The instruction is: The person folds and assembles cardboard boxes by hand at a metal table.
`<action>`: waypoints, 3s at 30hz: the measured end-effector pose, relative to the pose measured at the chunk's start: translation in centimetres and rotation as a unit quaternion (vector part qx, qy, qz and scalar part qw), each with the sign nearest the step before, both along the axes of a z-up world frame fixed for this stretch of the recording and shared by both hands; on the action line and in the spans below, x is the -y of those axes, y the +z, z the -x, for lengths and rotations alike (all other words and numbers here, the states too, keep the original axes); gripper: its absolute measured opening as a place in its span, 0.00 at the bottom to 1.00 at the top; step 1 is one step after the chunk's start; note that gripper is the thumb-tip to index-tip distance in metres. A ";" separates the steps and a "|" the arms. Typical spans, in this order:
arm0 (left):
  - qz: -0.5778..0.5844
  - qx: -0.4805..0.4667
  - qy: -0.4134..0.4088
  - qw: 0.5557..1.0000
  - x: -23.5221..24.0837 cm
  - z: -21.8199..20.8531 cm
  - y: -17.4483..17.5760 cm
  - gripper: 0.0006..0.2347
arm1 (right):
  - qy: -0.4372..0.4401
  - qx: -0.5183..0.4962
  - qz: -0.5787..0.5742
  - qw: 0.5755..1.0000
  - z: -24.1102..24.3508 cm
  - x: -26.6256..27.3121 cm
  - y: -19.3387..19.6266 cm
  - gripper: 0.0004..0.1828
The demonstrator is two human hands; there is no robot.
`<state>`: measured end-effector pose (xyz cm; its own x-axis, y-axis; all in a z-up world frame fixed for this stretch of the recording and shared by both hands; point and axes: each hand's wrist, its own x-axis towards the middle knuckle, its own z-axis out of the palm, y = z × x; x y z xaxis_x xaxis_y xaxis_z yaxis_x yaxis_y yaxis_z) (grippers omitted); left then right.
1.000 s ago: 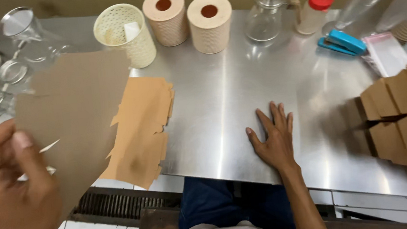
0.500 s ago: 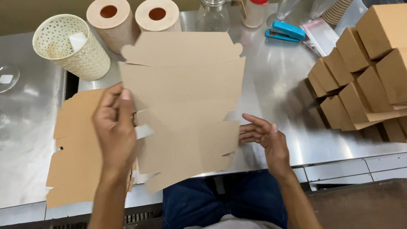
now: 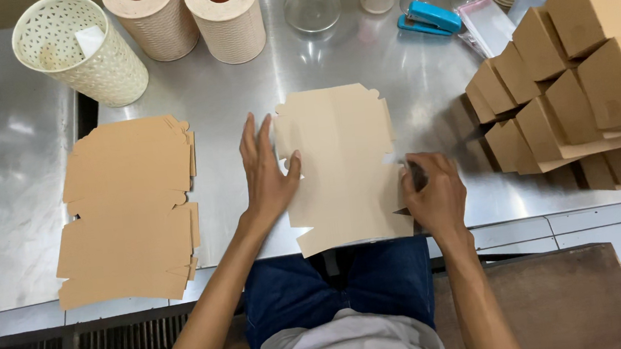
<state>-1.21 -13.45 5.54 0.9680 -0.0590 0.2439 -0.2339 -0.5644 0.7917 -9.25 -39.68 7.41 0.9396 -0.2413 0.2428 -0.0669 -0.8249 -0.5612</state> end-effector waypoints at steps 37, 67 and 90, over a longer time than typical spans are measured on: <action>-0.130 0.165 -0.275 0.938 -2.2 10.1 -4.5 0.14 | 0.293 0.044 0.080 0.952 6.6 0.0 -3.7 0.22; -0.143 -0.020 -0.291 0.946 -1.8 7.2 0.7 0.16 | 0.330 -0.049 0.086 0.939 2.0 0.3 0.7 0.06; -0.212 0.334 -0.148 0.907 2.7 10.5 -3.2 0.15 | 0.331 -0.105 0.088 0.934 -3.2 1.6 0.3 0.05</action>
